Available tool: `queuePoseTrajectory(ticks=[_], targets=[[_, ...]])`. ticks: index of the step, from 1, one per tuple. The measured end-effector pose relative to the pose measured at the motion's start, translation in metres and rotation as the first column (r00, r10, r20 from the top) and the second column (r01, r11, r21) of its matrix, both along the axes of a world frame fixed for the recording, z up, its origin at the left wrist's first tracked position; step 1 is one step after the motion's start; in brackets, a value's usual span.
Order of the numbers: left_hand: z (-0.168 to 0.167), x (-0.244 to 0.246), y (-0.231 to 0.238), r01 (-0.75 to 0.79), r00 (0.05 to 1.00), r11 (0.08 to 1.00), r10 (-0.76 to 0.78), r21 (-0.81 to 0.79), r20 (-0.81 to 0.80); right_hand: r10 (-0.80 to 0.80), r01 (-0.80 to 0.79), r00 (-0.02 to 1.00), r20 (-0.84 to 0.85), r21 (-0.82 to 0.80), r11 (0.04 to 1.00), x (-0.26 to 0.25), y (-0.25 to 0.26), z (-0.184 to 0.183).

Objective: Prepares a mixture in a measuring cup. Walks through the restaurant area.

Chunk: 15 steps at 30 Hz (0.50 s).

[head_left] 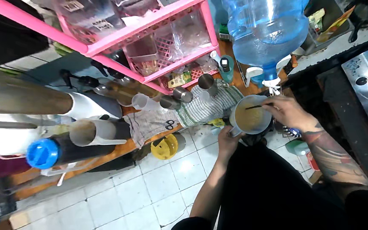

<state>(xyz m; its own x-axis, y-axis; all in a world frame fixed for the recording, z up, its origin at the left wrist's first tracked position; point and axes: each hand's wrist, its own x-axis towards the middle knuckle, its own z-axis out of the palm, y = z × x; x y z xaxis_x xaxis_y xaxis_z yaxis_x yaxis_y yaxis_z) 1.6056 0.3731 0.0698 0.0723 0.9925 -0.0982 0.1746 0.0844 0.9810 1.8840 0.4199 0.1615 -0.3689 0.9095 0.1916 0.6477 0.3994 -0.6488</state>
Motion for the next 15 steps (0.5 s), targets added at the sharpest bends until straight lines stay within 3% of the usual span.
queuePoseTrajectory(ticks=[2, 4, 6, 8, 11, 13, 15], targets=[[0.000, -0.005, 0.004, 0.005, 1.000, 1.000, -0.005, -0.001, 0.027, -0.056, 0.058, 0.998, 0.021, -0.085, 0.995, 0.004, 0.000, 0.005], [0.001, -0.008, 0.006, 0.027, 0.999, 0.999, -0.026, -0.022, 0.029, -0.015, 0.006, 0.998, -0.058, -0.163, 0.987, -0.007, -0.003, 0.008], [-0.002, -0.010, 0.008, 0.054, 0.998, 0.998, -0.052, -0.045, 0.039, 0.032, -0.042, 0.995, -0.090, -0.102, 0.994, -0.018, -0.002, 0.003], [-0.004, -0.013, 0.010, 0.068, 0.996, 0.996, -0.065, -0.064, 0.056, -0.022, 0.022, 1.000, -0.003, -0.005, 1.000, -0.014, 0.000, -0.006], [-0.004, -0.016, 0.015, 0.088, 0.993, 0.992, -0.080, -0.087, 0.089, -0.106, 0.111, 0.993, 0.061, -0.087, 0.990, -0.005, -0.002, 0.007], [-0.005, -0.017, 0.017, 0.120, 0.989, 0.987, -0.109, -0.109, 0.102, -0.040, 0.036, 0.999, -0.017, -0.180, 0.983, -0.015, -0.003, 0.015], [-0.004, -0.016, 0.018, 0.155, 0.984, 0.980, -0.142, -0.125, 0.104, 0.018, -0.024, 0.999, -0.049, -0.143, 0.989, -0.024, 0.002, 0.012]])
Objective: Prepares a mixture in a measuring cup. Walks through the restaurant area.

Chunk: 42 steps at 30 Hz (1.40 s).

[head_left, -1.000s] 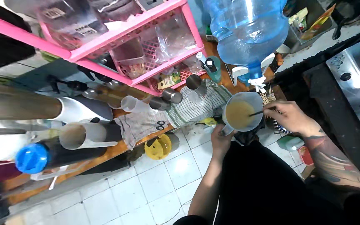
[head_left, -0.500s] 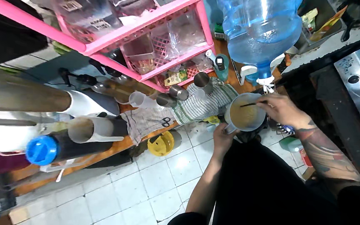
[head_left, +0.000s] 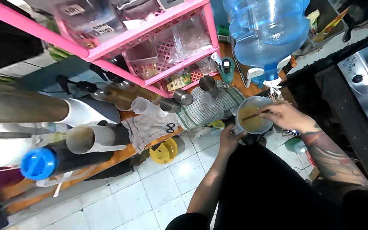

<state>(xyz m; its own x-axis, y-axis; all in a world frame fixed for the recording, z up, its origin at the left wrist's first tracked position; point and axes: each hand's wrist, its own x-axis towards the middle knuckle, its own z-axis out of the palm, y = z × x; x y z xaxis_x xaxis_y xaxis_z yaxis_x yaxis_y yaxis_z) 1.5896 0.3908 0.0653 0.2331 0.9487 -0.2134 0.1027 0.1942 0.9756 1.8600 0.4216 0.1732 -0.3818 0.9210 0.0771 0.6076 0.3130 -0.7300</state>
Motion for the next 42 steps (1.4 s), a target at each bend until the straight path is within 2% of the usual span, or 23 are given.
queuePoseTrajectory(ticks=[2, 4, 6, 8, 11, 13, 15, 17, 19, 21, 23, 25, 28, 30, 32, 34, 36, 39, 42], targets=[[0.000, 0.000, 0.001, 0.013, 1.000, 1.000, -0.013, -0.004, -0.014, -0.032, 0.028, 0.996, 0.086, 0.047, 0.998, 0.004, 0.008, 0.001], [0.000, 0.000, 0.002, 0.014, 1.000, 1.000, -0.014, 0.002, -0.027, -0.101, 0.101, 0.983, 0.153, 0.010, 0.995, 0.014, 0.007, 0.007], [0.000, 0.001, 0.002, 0.019, 0.999, 1.000, -0.018, 0.005, -0.028, -0.124, 0.128, 0.990, 0.074, -0.053, 0.990, 0.015, -0.003, 0.003], [0.000, 0.003, 0.001, 0.028, 0.999, 1.000, -0.028, 0.007, -0.030, -0.081, 0.078, 0.996, -0.037, -0.071, 0.994, 0.007, -0.002, -0.002], [-0.001, 0.004, 0.000, 0.025, 0.998, 1.000, -0.025, 0.002, -0.053, -0.128, 0.127, 0.988, 0.088, 0.019, 0.992, 0.013, 0.003, -0.002], [-0.001, 0.004, 0.000, 0.015, 0.999, 1.000, -0.014, 0.007, -0.052, -0.183, 0.190, 0.974, 0.133, -0.042, 0.981, 0.017, -0.002, 0.009], [-0.003, 0.006, -0.001, 0.010, 0.999, 1.000, -0.009, 0.012, -0.042, -0.143, 0.149, 0.988, 0.052, -0.133, 0.980, 0.012, -0.007, 0.008], [-0.006, 0.008, -0.003, 0.007, 1.000, 1.000, -0.007, 0.021, -0.030, -0.068, 0.066, 0.998, -0.016, -0.081, 0.994, 0.007, -0.004, -0.003], [-0.009, 0.009, -0.004, -0.001, 1.000, 1.000, 0.001, 0.027, -0.012, -0.084, 0.083, 0.995, 0.062, 0.013, 0.996, 0.011, 0.001, -0.007], [-0.010, 0.010, -0.004, -0.011, 1.000, 0.999, 0.012, 0.030, -0.005, -0.138, 0.141, 0.980, 0.141, -0.011, 0.990, 0.018, -0.002, 0.003], [-0.011, 0.011, -0.004, -0.013, 1.000, 0.999, 0.013, 0.029, -0.015, -0.115, 0.124, 0.990, 0.084, -0.111, 0.986, 0.015, -0.009, 0.008], [-0.013, 0.013, -0.006, -0.009, 1.000, 0.999, 0.010, 0.030, -0.016, -0.024, 0.024, 1.000, 0.003, -0.113, 0.993, 0.012, -0.008, -0.001], [-0.015, 0.013, -0.007, -0.017, 1.000, 0.999, 0.017, 0.029, 0.007, -0.108, 0.109, 0.990, 0.094, -0.007, 0.994, 0.019, -0.003, -0.005], [-0.015, 0.013, -0.007, -0.029, 0.999, 0.999, 0.028, 0.035, 0.027, -0.191, 0.199, 0.975, 0.117, -0.062, 0.978, 0.026, -0.008, 0.003], [-0.014, 0.015, -0.007, -0.027, 0.999, 0.999, 0.026, 0.041, 0.034, -0.155, 0.155, 0.988, 0.012, -0.157, 0.975, 0.024, -0.011, 0.000], [-0.015, 0.017, -0.007, -0.013, 1.000, 0.999, 0.012, 0.049, 0.020, -0.093, 0.084, 0.993, -0.078, -0.116, 0.990, 0.014, -0.012, -0.011], [-0.016, 0.017, -0.007, -0.005, 1.000, 0.999, 0.004, 0.044, 0.009, -0.133, 0.133, 0.991, -0.020, 0.000, 0.991, 0.016, -0.008, -0.019], [-0.016, 0.017, -0.007, -0.006, 1.000, 0.999, 0.005, 0.035, 0.009, -0.237, 0.241, 0.967, 0.091, -0.036, 0.970, 0.029, -0.016, -0.009], [-0.017, 0.020, -0.009, 0.008, 1.000, 1.000, -0.008, 0.012, 0.007, -0.132, 0.132, 0.991, 0.012, -0.093, 0.987, 0.019, -0.023, -0.011]])
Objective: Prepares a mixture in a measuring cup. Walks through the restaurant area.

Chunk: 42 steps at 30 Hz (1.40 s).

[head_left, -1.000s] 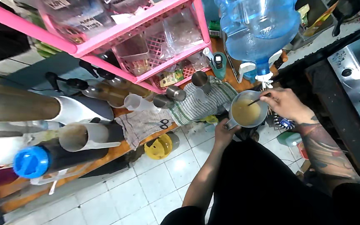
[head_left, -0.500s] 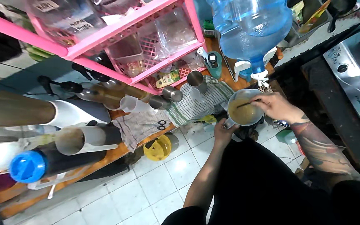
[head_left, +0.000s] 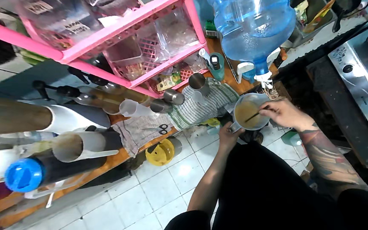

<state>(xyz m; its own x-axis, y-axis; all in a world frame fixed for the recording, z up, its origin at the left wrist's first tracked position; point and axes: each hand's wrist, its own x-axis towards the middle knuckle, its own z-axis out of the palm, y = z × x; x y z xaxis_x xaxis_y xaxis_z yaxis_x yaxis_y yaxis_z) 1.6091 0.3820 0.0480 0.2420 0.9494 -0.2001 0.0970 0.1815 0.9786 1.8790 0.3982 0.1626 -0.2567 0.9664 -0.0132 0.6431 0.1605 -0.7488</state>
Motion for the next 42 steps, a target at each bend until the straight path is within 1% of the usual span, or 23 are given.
queuePoseTrajectory(ticks=[1, 2, 4, 5, 6, 8, 9, 10, 13, 15, 17, 19, 20, 22, 23, 25, 26, 28, 31, 33, 35, 40, 42], targets=[[-0.001, 0.001, 0.000, 0.006, 1.000, 1.000, -0.006, -0.009, 0.000, 0.044, -0.043, 0.999, -0.018, 0.041, 0.998, -0.004, 0.002, -0.005], [-0.002, 0.001, 0.000, 0.009, 1.000, 1.000, -0.009, -0.014, 0.002, 0.066, -0.066, 0.998, 0.003, 0.085, 0.994, -0.005, 0.006, -0.009], [-0.002, 0.001, 0.002, 0.008, 1.000, 1.000, -0.007, -0.013, 0.012, 0.013, -0.023, 0.996, 0.094, 0.110, 0.994, 0.002, 0.013, -0.007], [-0.002, 0.001, 0.003, 0.007, 1.000, 1.000, -0.007, -0.009, 0.021, -0.020, 0.011, 0.993, 0.119, 0.076, 0.997, 0.007, 0.014, -0.002], [-0.002, 0.001, 0.004, 0.010, 0.999, 1.000, -0.009, -0.005, 0.035, -0.034, 0.032, 0.994, 0.101, 0.022, 0.999, 0.011, 0.014, 0.002], [-0.002, 0.002, 0.005, 0.026, 0.998, 1.000, -0.025, -0.008, 0.051, 0.006, -0.007, 1.000, -0.010, -0.083, 0.997, 0.012, 0.013, 0.003], [-0.003, 0.003, 0.005, 0.038, 0.998, 0.999, -0.037, -0.017, 0.049, 0.012, -0.017, 0.998, -0.055, -0.090, 0.996, 0.011, 0.013, -0.001], [-0.005, 0.003, 0.007, 0.049, 0.998, 0.999, -0.048, -0.025, 0.045, -0.013, 0.009, 0.998, -0.068, -0.069, 0.998, 0.011, 0.013, -0.006], [-0.012, 0.002, 0.009, 0.064, 0.997, 0.997, -0.062, -0.048, 0.048, -0.194, 0.194, 0.981, 0.017, 0.015, 0.981, 0.021, 0.008, -0.016], [-0.020, 0.002, 0.010, 0.080, 0.996, 0.994, -0.078, -0.068, 0.041, -0.281, 0.280, 0.957, 0.066, 0.027, 0.960, 0.034, -0.001, -0.025], [-0.029, 0.003, 0.009, 0.104, 0.995, 0.989, -0.104, -0.104, 0.004, -0.276, 0.280, 0.957, 0.091, -0.041, 0.959, 0.046, -0.015, -0.039], [-0.036, 0.005, 0.009, 0.111, 0.994, 0.984, -0.113, -0.137, -0.001, -0.218, 0.224, 0.974, 0.065, -0.123, 0.967, 0.049, -0.022, -0.047], [-0.040, 0.006, 0.009, 0.113, 0.993, 0.983, -0.114, -0.142, 0.001, -0.187, 0.192, 0.981, 0.053, -0.123, 0.974, 0.051, -0.023, -0.053], [-0.050, 0.008, 0.012, 0.120, 0.993, 0.983, -0.120, -0.136, 0.013, -0.173, 0.179, 0.983, 0.064, -0.095, 0.979, 0.057, -0.023, -0.065], [-0.054, 0.009, 0.014, 0.130, 0.991, 0.983, -0.129, -0.131, 0.018, -0.188, 0.193, 0.980, 0.064, -0.098, 0.976, 0.060, -0.021, -0.066], [-0.059, 0.013, 0.022, 0.161, 0.987, 0.979, -0.161, -0.128, 0.010, -0.243, 0.248, 0.969, 0.053, -0.144, 0.958, 0.062, -0.008, -0.055], [-0.061, 0.015, 0.025, 0.176, 0.984, 0.976, -0.179, -0.131, -0.009, -0.270, 0.275, 0.961, 0.060, -0.139, 0.951, 0.063, -0.001, -0.050], [-0.067, 0.021, 0.032, 0.197, 0.978, 0.974, -0.203, -0.115, -0.047, -0.283, 0.292, 0.950, 0.132, -0.057, 0.955, 0.070, 0.016, -0.051], [-0.067, 0.034, 0.044, 0.209, 0.971, 0.971, -0.220, -0.117, -0.093, -0.189, 0.184, 0.926, 0.327, 0.048, 0.982, 0.075, 0.042, -0.056], [-0.067, 0.042, 0.053, 0.220, 0.969, 0.970, -0.230, -0.107, -0.091, -0.142, 0.114, 0.901, 0.409, 0.092, 0.989, 0.073, 0.053, -0.058], [-0.067, 0.049, 0.059, 0.233, 0.967, 0.968, -0.241, -0.088, -0.086, -0.131, 0.091, 0.885, 0.447, 0.110, 0.990, 0.070, 0.057, -0.060], [-0.062, 0.060, 0.065, 0.245, 0.967, 0.968, -0.248, -0.054, -0.058, -0.134, 0.096, 0.840, 0.525, 0.100, 0.990, 0.063, 0.054, -0.054], [-0.060, 0.064, 0.066, 0.249, 0.968, 0.967, -0.251, -0.046, -0.024, -0.136, 0.094, 0.831, 0.539, 0.105, 0.990, 0.062, 0.053, -0.053]])
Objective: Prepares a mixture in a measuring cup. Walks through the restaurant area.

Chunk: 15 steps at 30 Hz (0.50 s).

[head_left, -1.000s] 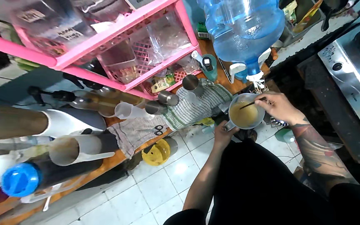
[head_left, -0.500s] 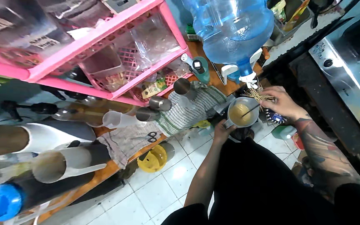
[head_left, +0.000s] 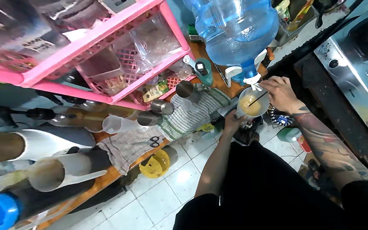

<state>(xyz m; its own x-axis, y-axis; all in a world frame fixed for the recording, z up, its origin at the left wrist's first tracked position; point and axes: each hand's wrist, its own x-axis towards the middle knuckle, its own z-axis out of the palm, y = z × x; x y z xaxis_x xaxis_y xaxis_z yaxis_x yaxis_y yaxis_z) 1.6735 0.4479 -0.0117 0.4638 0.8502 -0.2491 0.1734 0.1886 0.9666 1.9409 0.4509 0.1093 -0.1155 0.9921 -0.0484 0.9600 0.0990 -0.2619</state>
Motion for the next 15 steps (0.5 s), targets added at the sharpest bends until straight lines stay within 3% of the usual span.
queuePoseTrajectory(ticks=[10, 15], targets=[[-0.019, 0.021, 0.006, -0.023, 0.997, 0.998, 0.027, -0.053, 0.079, 0.002, -0.002, 1.000, -0.010, -0.016, 1.000, 0.001, -0.015, -0.008], [-0.029, 0.026, 0.005, -0.050, 0.993, 0.993, 0.061, -0.108, 0.103, -0.033, 0.033, 0.999, -0.001, 0.064, 0.997, -0.005, -0.021, -0.015]])
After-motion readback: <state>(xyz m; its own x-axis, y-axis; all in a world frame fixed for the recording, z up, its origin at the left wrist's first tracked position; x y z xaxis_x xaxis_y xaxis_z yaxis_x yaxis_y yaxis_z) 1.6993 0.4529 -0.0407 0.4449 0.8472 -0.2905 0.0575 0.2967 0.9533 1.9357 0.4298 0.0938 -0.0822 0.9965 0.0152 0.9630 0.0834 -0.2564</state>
